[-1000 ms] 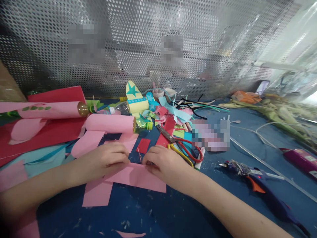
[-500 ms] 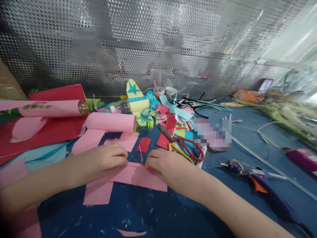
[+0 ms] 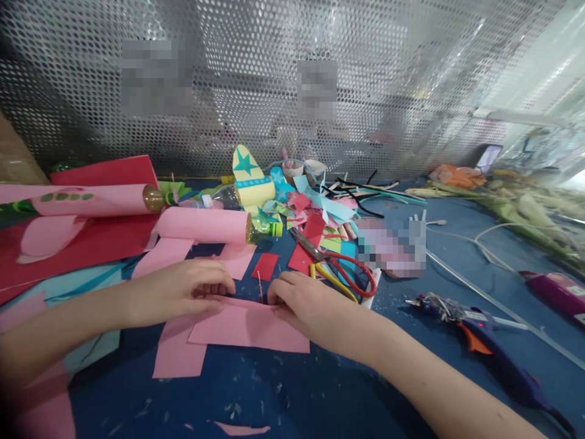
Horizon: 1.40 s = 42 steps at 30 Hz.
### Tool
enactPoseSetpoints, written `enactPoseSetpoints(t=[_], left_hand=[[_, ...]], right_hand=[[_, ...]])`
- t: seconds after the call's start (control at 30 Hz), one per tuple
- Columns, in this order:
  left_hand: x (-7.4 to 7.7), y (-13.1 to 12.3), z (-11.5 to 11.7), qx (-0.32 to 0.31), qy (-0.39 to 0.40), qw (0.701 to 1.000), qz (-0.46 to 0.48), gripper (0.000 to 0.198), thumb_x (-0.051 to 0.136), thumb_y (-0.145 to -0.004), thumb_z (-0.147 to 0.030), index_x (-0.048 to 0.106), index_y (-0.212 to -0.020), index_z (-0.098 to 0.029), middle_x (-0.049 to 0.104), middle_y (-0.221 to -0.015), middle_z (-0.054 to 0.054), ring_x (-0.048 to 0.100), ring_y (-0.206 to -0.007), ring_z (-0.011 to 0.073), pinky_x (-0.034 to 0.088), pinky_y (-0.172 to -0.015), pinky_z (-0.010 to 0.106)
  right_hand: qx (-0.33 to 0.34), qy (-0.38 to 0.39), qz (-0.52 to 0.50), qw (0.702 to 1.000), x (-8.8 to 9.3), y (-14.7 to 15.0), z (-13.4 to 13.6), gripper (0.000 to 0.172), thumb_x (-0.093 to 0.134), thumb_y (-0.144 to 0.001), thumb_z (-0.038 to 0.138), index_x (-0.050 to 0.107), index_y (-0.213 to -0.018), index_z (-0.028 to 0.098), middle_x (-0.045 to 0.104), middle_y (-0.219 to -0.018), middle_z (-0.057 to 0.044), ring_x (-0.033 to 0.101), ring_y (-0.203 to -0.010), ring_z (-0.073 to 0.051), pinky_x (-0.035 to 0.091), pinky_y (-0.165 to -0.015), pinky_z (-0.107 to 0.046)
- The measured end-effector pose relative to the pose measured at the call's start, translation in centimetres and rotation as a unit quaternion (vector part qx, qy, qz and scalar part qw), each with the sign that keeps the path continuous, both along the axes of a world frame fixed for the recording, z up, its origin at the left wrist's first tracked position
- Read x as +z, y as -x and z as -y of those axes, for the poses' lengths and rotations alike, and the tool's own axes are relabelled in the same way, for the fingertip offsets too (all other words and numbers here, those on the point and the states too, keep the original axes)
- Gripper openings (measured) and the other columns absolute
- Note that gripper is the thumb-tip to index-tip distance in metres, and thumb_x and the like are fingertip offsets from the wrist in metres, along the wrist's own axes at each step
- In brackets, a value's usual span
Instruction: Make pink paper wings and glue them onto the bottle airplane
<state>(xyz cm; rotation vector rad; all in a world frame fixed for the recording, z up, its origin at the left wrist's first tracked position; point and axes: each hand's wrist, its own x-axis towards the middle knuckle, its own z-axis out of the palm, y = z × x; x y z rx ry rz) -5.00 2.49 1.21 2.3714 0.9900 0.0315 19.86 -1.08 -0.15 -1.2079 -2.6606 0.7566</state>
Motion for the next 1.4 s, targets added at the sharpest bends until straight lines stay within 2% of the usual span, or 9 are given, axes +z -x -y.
enactPoseSetpoints(t=[0.13, 0.23, 0.4, 0.57, 0.83, 1.03, 1.2, 1.4], left_hand=[[0.4, -0.4, 0.4, -0.022, 0.003, 1.000, -0.002, 0.007, 0.059, -0.078, -0.011, 0.064, -0.081, -0.016, 0.059, -0.075, 0.000, 0.054, -0.071, 0.0150, 0.038, -0.062, 0.024], [0.6, -0.6, 0.8, -0.052, -0.015, 0.998, 0.011, 0.013, 0.051, -0.081, -0.009, 0.060, -0.075, -0.016, 0.055, -0.069, -0.001, 0.049, -0.064, 0.0133, 0.036, -0.060, 0.023], [0.2, -0.6, 1.1, -0.081, -0.043, 0.995, 0.042, 0.018, 0.047, -0.078, -0.004, 0.056, -0.069, -0.017, 0.054, -0.068, -0.001, 0.048, -0.063, 0.0128, 0.036, -0.059, 0.023], [-0.1, -0.2, 1.0, -0.112, -0.058, 0.992, 0.030, 0.024, 0.045, -0.082, -0.003, 0.060, -0.069, -0.017, 0.058, -0.073, 0.001, 0.054, -0.069, 0.0142, 0.040, -0.062, 0.023], [-0.7, 0.5, 1.1, -0.158, -0.139, 0.978, 0.012, 0.030, 0.044, -0.085, -0.007, 0.071, -0.081, -0.020, 0.067, -0.081, 0.005, 0.060, -0.074, 0.0176, 0.044, -0.065, 0.027], [-0.2, 0.3, 1.2, -0.139, -0.120, 0.983, -0.003, 0.029, 0.046, -0.080, -0.004, 0.068, -0.068, -0.019, 0.062, -0.077, 0.005, 0.056, -0.069, 0.0173, 0.039, -0.059, 0.028], [1.1, -0.1, 2.1, -0.091, -0.069, 0.993, -0.033, 0.022, 0.051, -0.069, -0.002, 0.049, -0.052, -0.016, 0.052, -0.074, 0.001, 0.049, -0.060, 0.0122, 0.031, -0.054, 0.025], [1.4, -0.4, 3.0, -0.053, -0.058, 0.994, -0.072, 0.024, 0.047, -0.078, -0.008, 0.052, -0.056, -0.016, 0.050, -0.071, 0.001, 0.046, -0.056, 0.0115, 0.027, -0.051, 0.025]], right_hand=[[-0.009, 0.006, 0.009, 1.000, 0.4, 0.2, 0.1, 0.010, 0.049, -0.091, 0.011, 0.053, -0.085, 0.019, 0.059, -0.088, -0.002, 0.056, -0.079, -0.016, 0.043, -0.070, -0.028], [-0.011, 0.019, 0.001, 1.000, 0.3, 0.0, -0.1, 0.010, 0.050, -0.089, 0.011, 0.055, -0.090, 0.019, 0.060, -0.090, -0.002, 0.057, -0.080, -0.017, 0.043, -0.070, -0.028], [0.035, 0.010, -0.029, 0.999, 0.0, -0.4, -0.3, 0.021, 0.052, -0.084, 0.003, 0.058, -0.094, 0.020, 0.061, -0.093, -0.002, 0.057, -0.085, -0.016, 0.043, -0.074, -0.027], [0.072, -0.031, -0.011, 0.997, -0.1, -0.3, 0.2, 0.019, 0.049, -0.087, 0.004, 0.060, -0.093, 0.019, 0.062, -0.095, -0.003, 0.057, -0.088, -0.018, 0.044, -0.076, -0.029], [0.086, -0.022, -0.006, 0.996, 0.5, -0.2, 0.2, 0.023, 0.048, -0.089, 0.004, 0.065, -0.095, 0.019, 0.064, -0.097, -0.005, 0.059, -0.088, -0.017, 0.046, -0.076, -0.029], [0.061, 0.010, 0.010, 0.998, 0.8, -0.7, 0.2, 0.033, 0.048, -0.087, 0.003, 0.071, -0.100, 0.022, 0.065, -0.099, -0.005, 0.062, -0.088, -0.017, 0.048, -0.078, -0.029], [0.031, 0.044, 0.011, 0.998, 1.6, -1.3, 0.8, 0.027, 0.053, -0.089, 0.015, 0.071, -0.106, 0.027, 0.063, -0.105, -0.004, 0.062, -0.091, -0.018, 0.047, -0.082, -0.030], [-0.011, 0.052, 0.062, 0.997, 2.3, -1.5, 1.4, 0.023, 0.055, -0.088, 0.016, 0.074, -0.095, 0.026, 0.064, -0.097, -0.005, 0.062, -0.085, -0.019, 0.048, -0.079, -0.033]])
